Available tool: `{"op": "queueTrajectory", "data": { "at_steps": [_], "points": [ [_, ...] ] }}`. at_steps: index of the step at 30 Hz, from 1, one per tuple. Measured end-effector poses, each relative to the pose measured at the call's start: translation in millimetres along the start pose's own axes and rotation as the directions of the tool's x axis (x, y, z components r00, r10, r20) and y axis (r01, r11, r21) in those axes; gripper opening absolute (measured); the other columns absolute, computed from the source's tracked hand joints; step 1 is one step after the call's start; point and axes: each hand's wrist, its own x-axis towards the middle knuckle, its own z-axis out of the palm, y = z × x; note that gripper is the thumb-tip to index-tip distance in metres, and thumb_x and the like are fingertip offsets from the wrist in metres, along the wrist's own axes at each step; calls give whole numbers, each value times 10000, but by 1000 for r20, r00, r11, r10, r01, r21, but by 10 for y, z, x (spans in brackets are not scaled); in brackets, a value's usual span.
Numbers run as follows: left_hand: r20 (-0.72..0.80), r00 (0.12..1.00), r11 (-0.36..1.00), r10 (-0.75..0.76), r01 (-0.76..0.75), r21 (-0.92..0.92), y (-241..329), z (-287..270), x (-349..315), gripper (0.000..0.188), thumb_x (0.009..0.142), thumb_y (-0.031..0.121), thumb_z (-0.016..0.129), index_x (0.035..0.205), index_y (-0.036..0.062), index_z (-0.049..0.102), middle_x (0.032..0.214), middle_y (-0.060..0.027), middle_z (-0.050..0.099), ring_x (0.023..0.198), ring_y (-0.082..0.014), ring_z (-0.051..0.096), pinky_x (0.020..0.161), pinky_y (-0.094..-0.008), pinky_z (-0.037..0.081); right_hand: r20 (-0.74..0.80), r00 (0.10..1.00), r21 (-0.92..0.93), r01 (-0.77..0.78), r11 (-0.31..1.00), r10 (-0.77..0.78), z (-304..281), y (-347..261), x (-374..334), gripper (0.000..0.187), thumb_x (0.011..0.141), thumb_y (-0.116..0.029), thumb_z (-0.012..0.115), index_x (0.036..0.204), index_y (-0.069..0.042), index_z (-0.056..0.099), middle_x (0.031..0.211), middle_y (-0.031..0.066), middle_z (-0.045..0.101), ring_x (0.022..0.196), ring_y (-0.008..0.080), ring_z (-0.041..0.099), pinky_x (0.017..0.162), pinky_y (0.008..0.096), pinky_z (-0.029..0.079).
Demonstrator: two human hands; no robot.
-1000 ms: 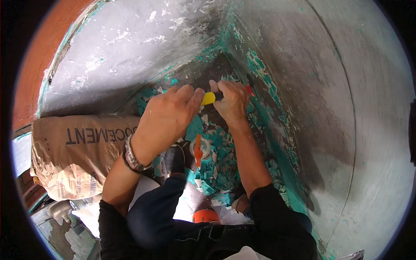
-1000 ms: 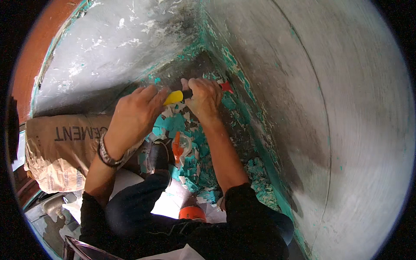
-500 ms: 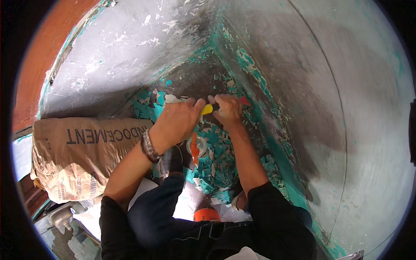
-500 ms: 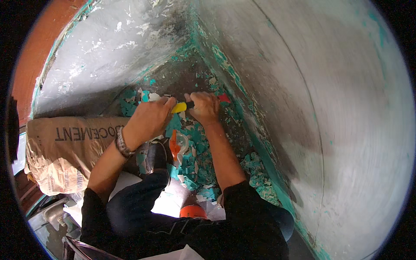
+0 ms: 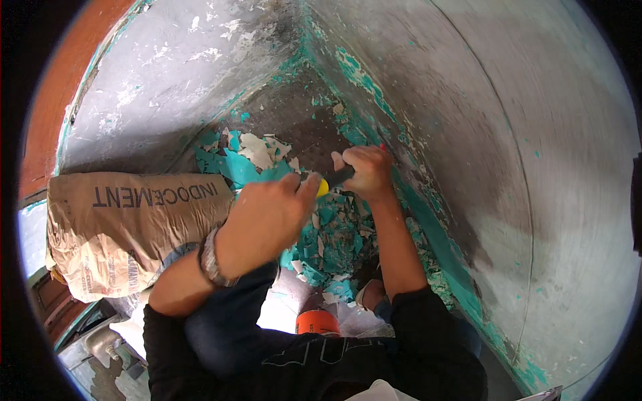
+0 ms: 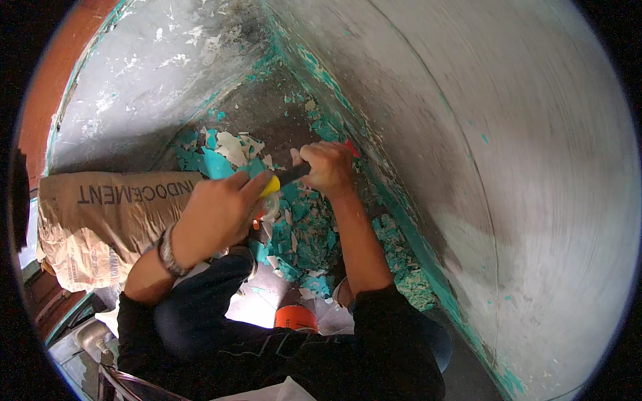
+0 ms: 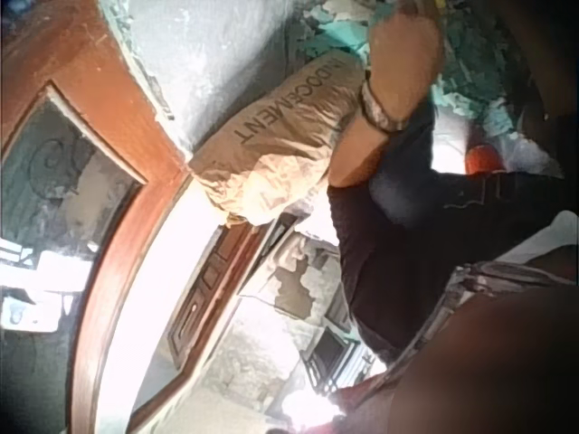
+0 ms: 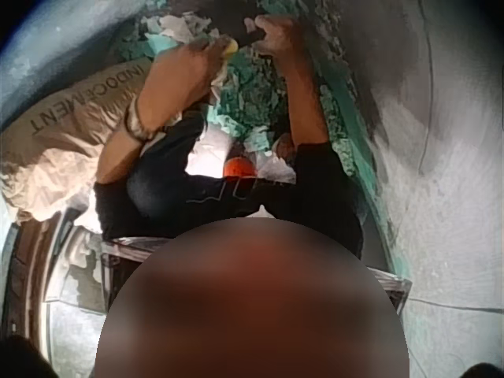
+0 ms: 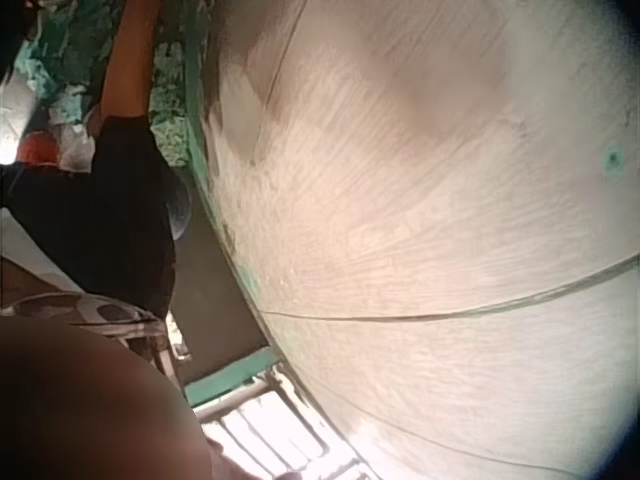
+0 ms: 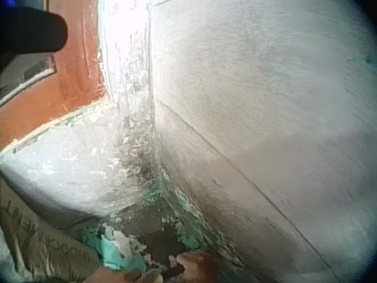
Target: The person scrapes old paint and plaster from a wall and floor corner using a scraper and a hammer.
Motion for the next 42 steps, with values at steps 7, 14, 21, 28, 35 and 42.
{"op": "queueTrajectory", "data": {
  "at_steps": [7, 14, 21, 28, 35, 42],
  "points": [
    [59, 998, 998, 19, -23, 65, 168, 163, -78, 420, 776, 161, 640, 1165, 26, 559, 816, -119, 574, 640, -296, 618, 543, -395, 493, 20, 998, -123, -61, 991, 64, -175, -78, -263, 289, 654, -121, 771, 605, -113, 486, 564, 51, 518, 544, 249, 558, 498, 382, 400],
    [39, 996, 987, 84, -89, 131, -23, 451, 99, 396, 797, 147, 592, 1164, 4, 546, 781, -105, 549, 589, -264, 604, 519, -381, 485, -56, 998, 45, 31, 999, -28, 139, 308, -322, 315, 670, -167, 782, 598, -132, 478, 547, 41, 491, 496, 239, 522, 462, 352, 367],
    [70, 986, 972, 153, -163, 168, 293, 23, -31, 399, 810, 130, 572, 1181, -6, 522, 778, -92, 552, 593, -257, 606, 507, -361, 479, -168, 985, -151, -4, 989, -22, -14, 67, -369, 303, 654, -137, 778, 619, -134, 477, 547, 30, 472, 493, 226, 521, 490, 333, 376],
    [28, 997, 961, 75, -80, 265, 64, 134, 6, 445, 792, 135, 602, 1203, -10, 513, 747, -75, 522, 599, -226, 601, 500, -339, 479, -172, 983, -62, 50, 997, -60, 276, 160, -128, 349, 708, -97, 739, 564, -121, 422, 524, 41, 454, 479, 233, 504, 483, 354, 373],
    [39, 991, 963, 128, -133, 234, 499, -584, -168, 448, 787, 125, 596, 1204, -14, 513, 727, -66, 508, 603, -203, 592, 502, -326, 473, -219, 975, -144, 3, 990, -35, -351, -345, 18, 330, 711, -117, 740, 570, -125, 442, 543, 39, 470, 508, 238, 523, 481, 349, 367],
    [-11, 992, 954, 127, -119, 273, 445, -516, -221, 429, 789, 180, 638, 1172, 4, 555, 740, -45, 498, 594, -186, 565, 511, -318, 458, -219, 972, -99, 61, 993, -82, -227, -263, 64, 354, 705, -130, 741, 559, -134, 419, 521, 33, 411, 472, 228, 476, 465, 347, 345]
  ]
}}
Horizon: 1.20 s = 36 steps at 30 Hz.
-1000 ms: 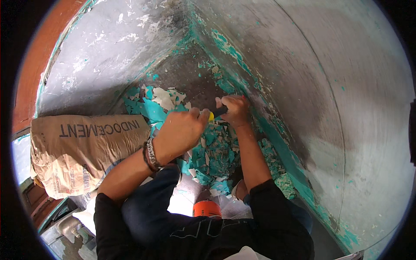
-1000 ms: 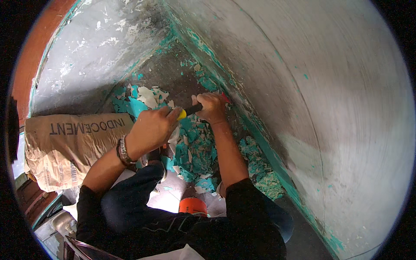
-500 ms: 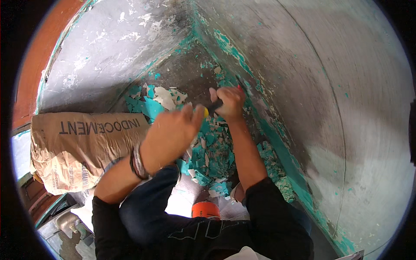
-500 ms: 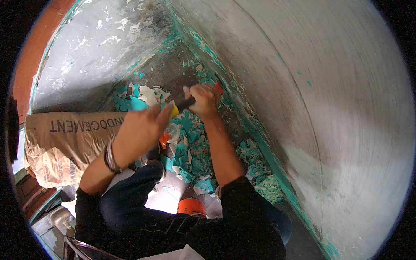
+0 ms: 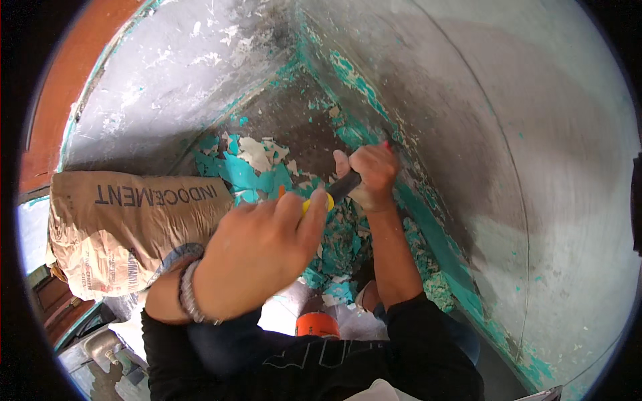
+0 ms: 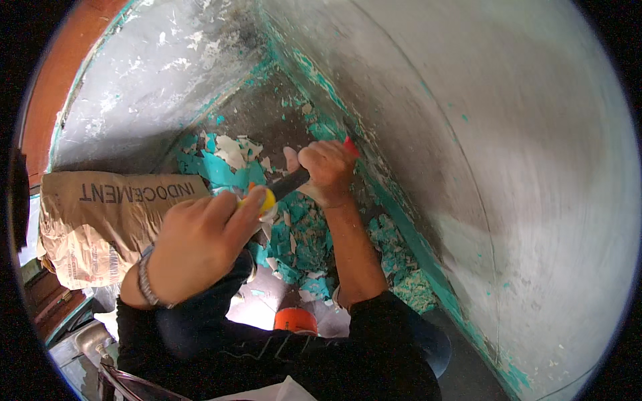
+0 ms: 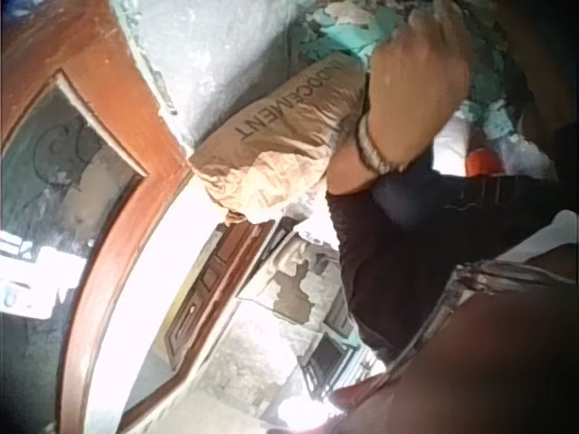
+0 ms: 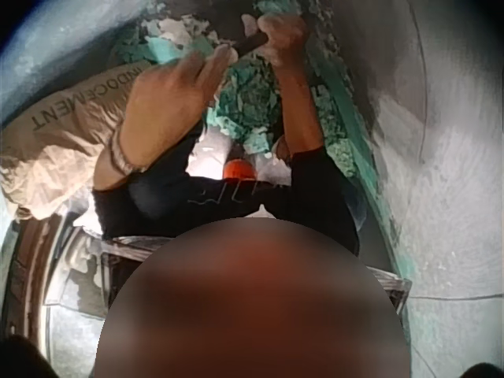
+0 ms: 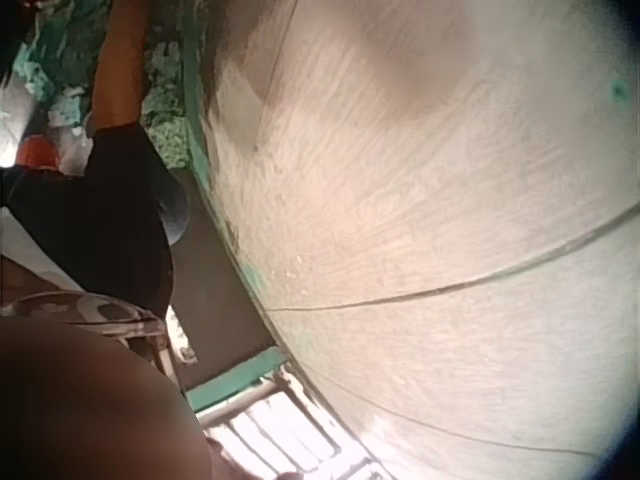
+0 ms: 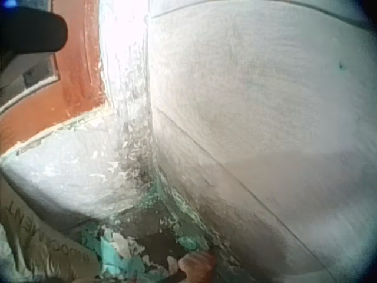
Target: The person scrapes old paint and plaster from a wall and floor corner using a scraper and a hammer.
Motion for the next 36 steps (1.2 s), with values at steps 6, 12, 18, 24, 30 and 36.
{"op": "queueTrajectory", "data": {
  "at_steps": [6, 12, 18, 24, 30, 36],
  "points": [
    [-78, 997, 999, -28, 25, -40, 12, -415, -238, 509, 708, 128, 703, 1188, 10, 580, 719, -38, 494, 568, -178, 547, 484, -328, 441, -59, 991, -28, 115, 993, -117, -218, -333, 420, 398, 731, -137, 728, 541, -126, 377, 496, 37, 386, 431, 221, 446, 435, 341, 322],
    [-151, 988, 997, -36, 26, -70, -163, -419, -193, 522, 656, 117, 727, 1148, 4, 594, 706, -52, 505, 563, -202, 550, 483, -343, 448, -104, 981, -121, 153, 981, -166, -127, -371, 547, 411, 743, -154, 719, 533, -128, 367, 477, 35, 366, 419, 209, 432, 417, 341, 302],
    [-143, 987, 997, -67, 62, -37, -91, -541, -218, 510, 656, 112, 723, 1141, 10, 602, 713, -55, 506, 577, -210, 560, 486, -346, 450, -93, 988, -53, 118, 992, -123, -114, -412, 608, 406, 735, -153, 716, 532, -130, 366, 478, 39, 384, 412, 224, 437, 416, 346, 298],
    [-136, 987, 996, -85, 79, -50, -72, -502, -152, 499, 658, 100, 718, 1136, 9, 606, 713, -53, 508, 570, -209, 557, 485, -346, 449, -43, 994, -53, 100, 994, -103, -183, -352, 593, 405, 725, -156, 725, 532, -135, 370, 483, 35, 393, 418, 219, 439, 422, 347, 296],
    [-114, 988, 994, -104, 99, -46, -41, -578, -164, 494, 652, 98, 725, 1126, 17, 616, 713, -47, 524, 553, -196, 554, 481, -346, 445, -30, 995, 17, 95, 995, -94, -163, -401, 603, 387, 721, -159, 734, 550, -139, 387, 490, 25, 396, 420, 205, 439, 431, 343, 302],
    [-119, 988, 994, -103, 99, -35, -52, -543, -87, 478, 660, 97, 733, 1120, 29, 624, 720, -49, 535, 556, -199, 560, 482, -339, 444, -35, 994, 5, 108, 994, -108, -148, -310, 589, 387, 713, -160, 741, 552, -141, 389, 493, 23, 390, 428, 201, 446, 436, 342, 307]
  ]
}}
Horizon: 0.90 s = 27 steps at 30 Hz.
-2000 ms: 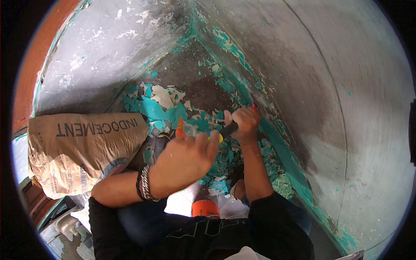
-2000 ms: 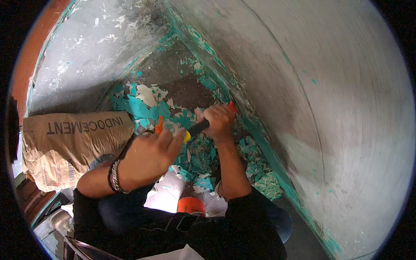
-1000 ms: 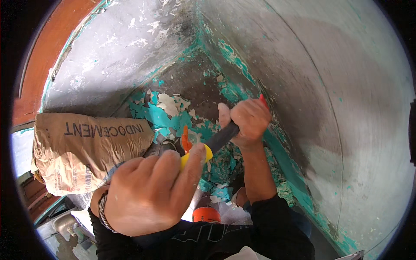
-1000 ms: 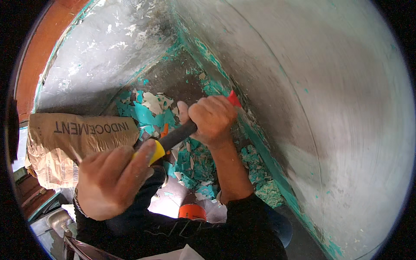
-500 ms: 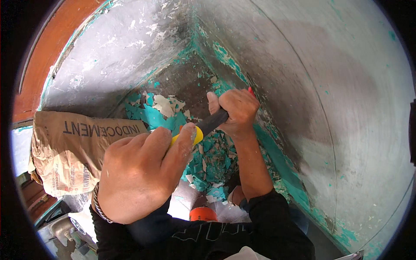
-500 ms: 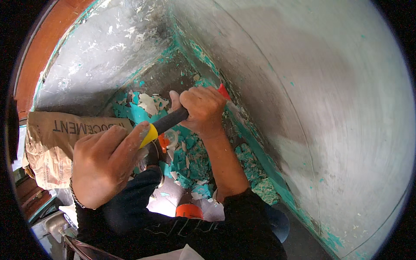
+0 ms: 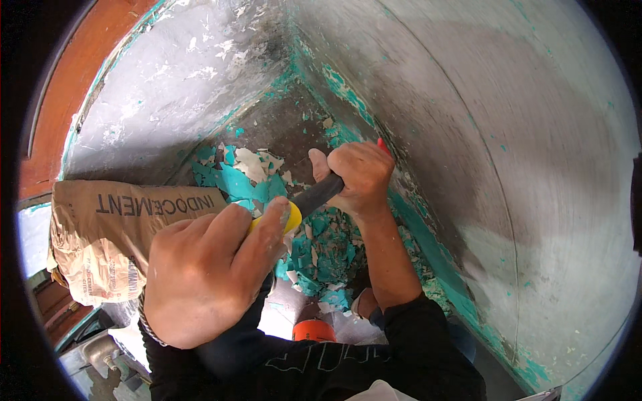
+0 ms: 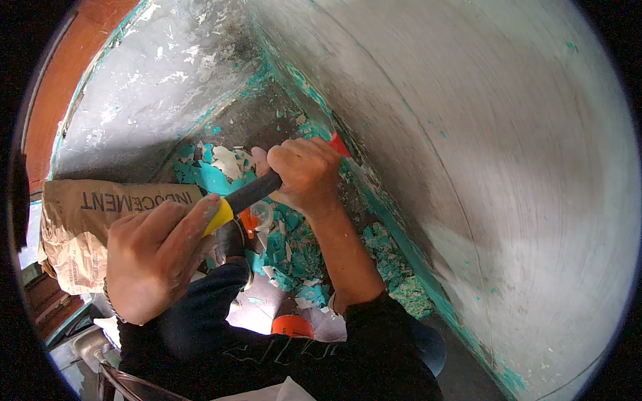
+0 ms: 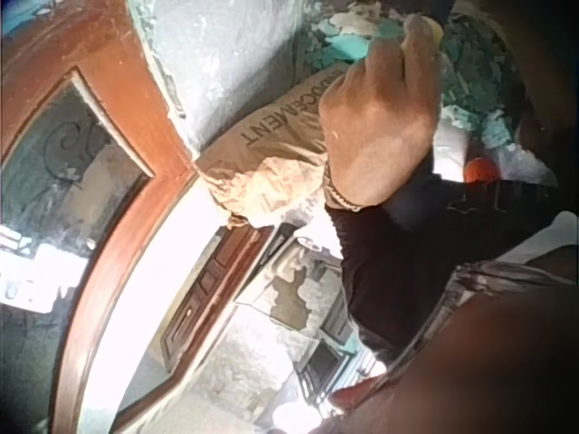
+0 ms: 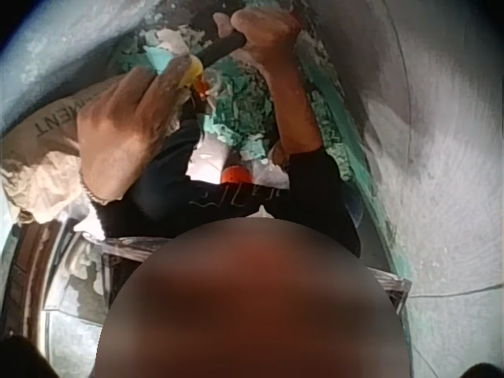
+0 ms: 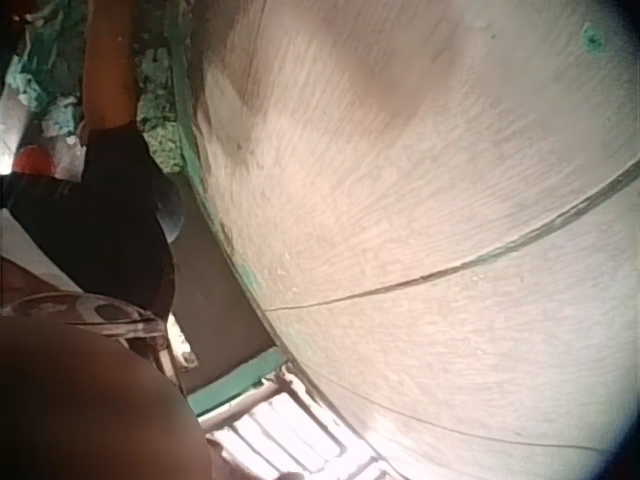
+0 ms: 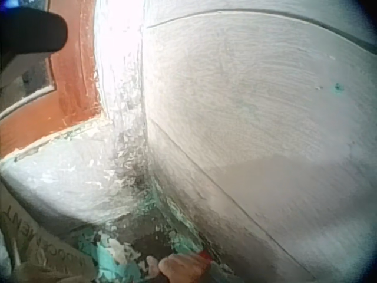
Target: The person scrapes old paint and plaster from a wall and floor corner using a scraper and a hammer.
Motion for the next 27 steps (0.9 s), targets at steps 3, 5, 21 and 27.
{"op": "queueTrajectory", "data": {
  "at_steps": [3, 5, 21, 27],
  "points": [
    [29, 999, 1000, -20, 21, -21, -2, -18, 12, 485, 653, 98, 737, 1119, 25, 624, 733, -56, 549, 560, -212, 566, 491, -340, 454, 2, 1000, 18, -19, 1000, 19, -13, -6, 14, 389, 708, -166, 746, 556, -140, 389, 498, 23, 395, 430, 202, 452, 436, 342, 310],
    [38, 999, 999, -20, 21, -31, 32, -40, -12, 485, 648, 99, 738, 1114, 22, 624, 744, -61, 560, 567, -224, 574, 500, -344, 462, 14, 1000, 48, -5, 999, 4, -61, -32, 12, 414, 660, -85, 758, 535, -114, 365, 483, 51, 360, 402, 229, 388, 409, 345, 288],
    [-87, 995, 998, -53, 56, 26, -244, 307, 161, 379, 740, 122, 696, 1108, 75, 620, 714, -72, 503, 600, -263, 560, 531, -378, 449, -60, 998, -20, 5, 1000, -6, 441, 286, 37, 361, 685, -155, 749, 547, -136, 415, 522, 36, 466, 470, 247, 502, 459, 371, 342],
    [-81, 995, 998, -51, 53, 22, -310, 514, -42, 384, 759, 177, 688, 1121, 77, 605, 697, -54, 482, 600, -235, 558, 525, -360, 452, -29, 997, 47, 69, 997, -68, 510, 255, -102, 404, 713, -101, 728, 539, -114, 363, 501, 57, 412, 430, 254, 440, 433, 350, 316]
  ]
}}
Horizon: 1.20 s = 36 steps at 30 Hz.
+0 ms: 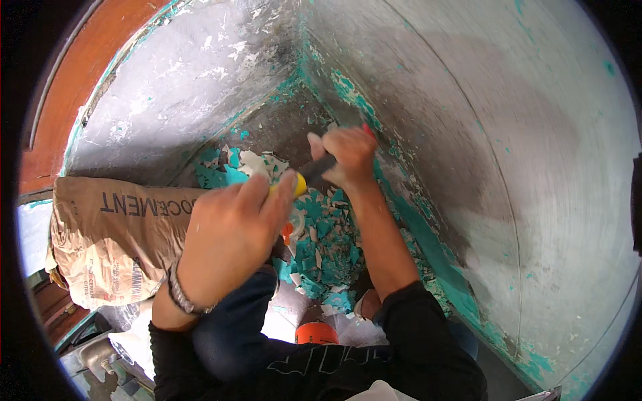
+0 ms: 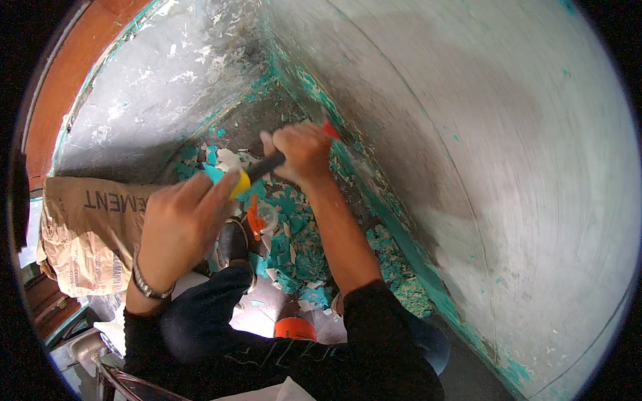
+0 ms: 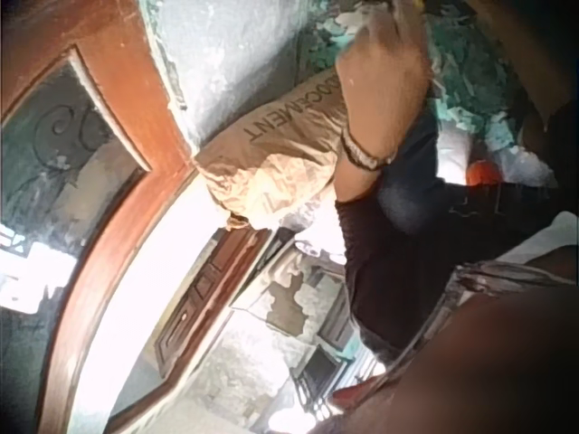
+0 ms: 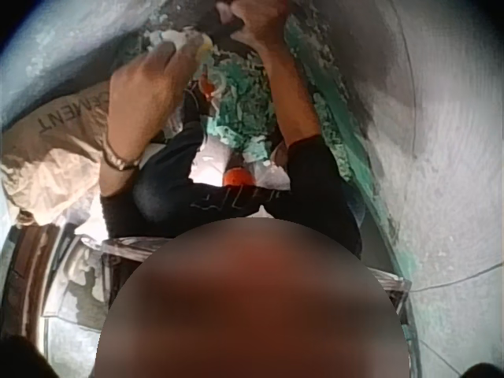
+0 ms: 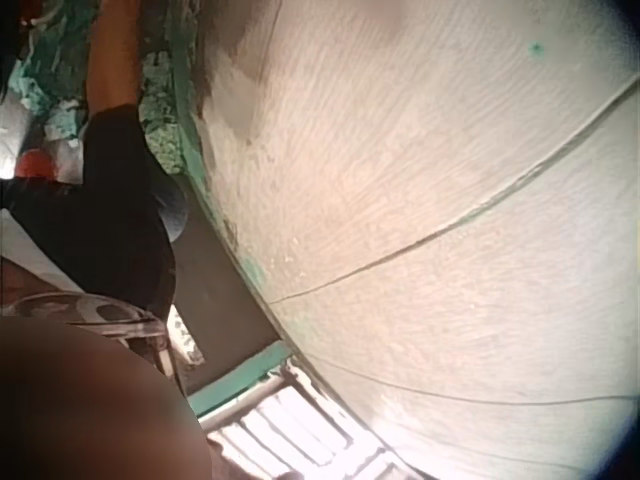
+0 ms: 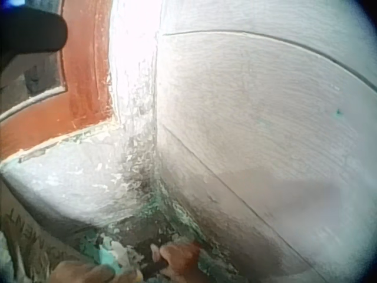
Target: The person scrapes old paint and plaster from a wall and floor corner using a scraper and a hammer.
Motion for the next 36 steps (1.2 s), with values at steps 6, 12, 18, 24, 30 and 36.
{"op": "queueTrajectory", "data": {
  "at_steps": [6, 12, 18, 24, 30, 36],
  "points": [
    [-33, 997, 997, 74, -74, 3, 27, -243, 20, 389, 709, 129, 711, 1081, 58, 621, 688, -38, 468, 578, -185, 547, 503, -343, 447, -92, 996, -47, 10, 999, -15, -97, -78, 146, 410, 714, -119, 730, 541, -123, 358, 494, 43, 377, 424, 236, 427, 426, 353, 295],
    [-95, 991, 995, 92, -87, 56, -40, -191, -37, 371, 724, 116, 658, 1082, 27, 614, 701, -32, 459, 585, -162, 542, 491, -302, 427, -89, 994, -77, 52, 996, -58, 23, -48, 233, 404, 716, -132, 724, 543, -128, 359, 487, 39, 375, 418, 231, 429, 424, 347, 284],
    [-76, 993, 996, 87, -85, 27, 14, -202, -38, 358, 759, 132, 664, 1100, 38, 610, 690, -38, 452, 579, -187, 542, 483, -337, 428, -86, 996, -70, 25, 997, -31, -42, -69, 194, 379, 688, -125, 737, 545, -135, 386, 499, 35, 397, 433, 238, 446, 427, 350, 289],
    [-118, 993, 995, 17, -5, 104, -465, 76, 270, 269, 783, 159, 655, 1035, 78, 610, 721, -78, 533, 603, -268, 576, 512, -375, 454, -2, 1000, -16, -26, 1000, 26, 556, 287, 296, 322, 696, -103, 724, 571, -120, 428, 554, 69, 462, 491, 269, 477, 466, 381, 332],
    [-14, 995, 988, -97, 95, -123, -369, 122, -124, 264, 805, 181, 644, 1018, 57, 547, 770, -111, 566, 673, -282, 627, 579, -398, 493, 71, 996, -75, -42, 996, 47, 337, -53, 108, 314, 711, -131, 727, 580, -129, 442, 562, 62, 468, 525, 275, 501, 517, 388, 363],
    [606, 783, 63, 139, 603, -795, -217, 217, -280, 612, 890, 121, 518, 1431, 48, 240, 785, -28, 527, 565, -80, 505, 475, -230, 419, 40, 999, -113, 8, 994, -3, -119, -272, -97, 308, 750, -147, 714, 603, -101, 447, 555, 48, 429, 549, 247, 487, 560, 369, 378]
  ]
}}
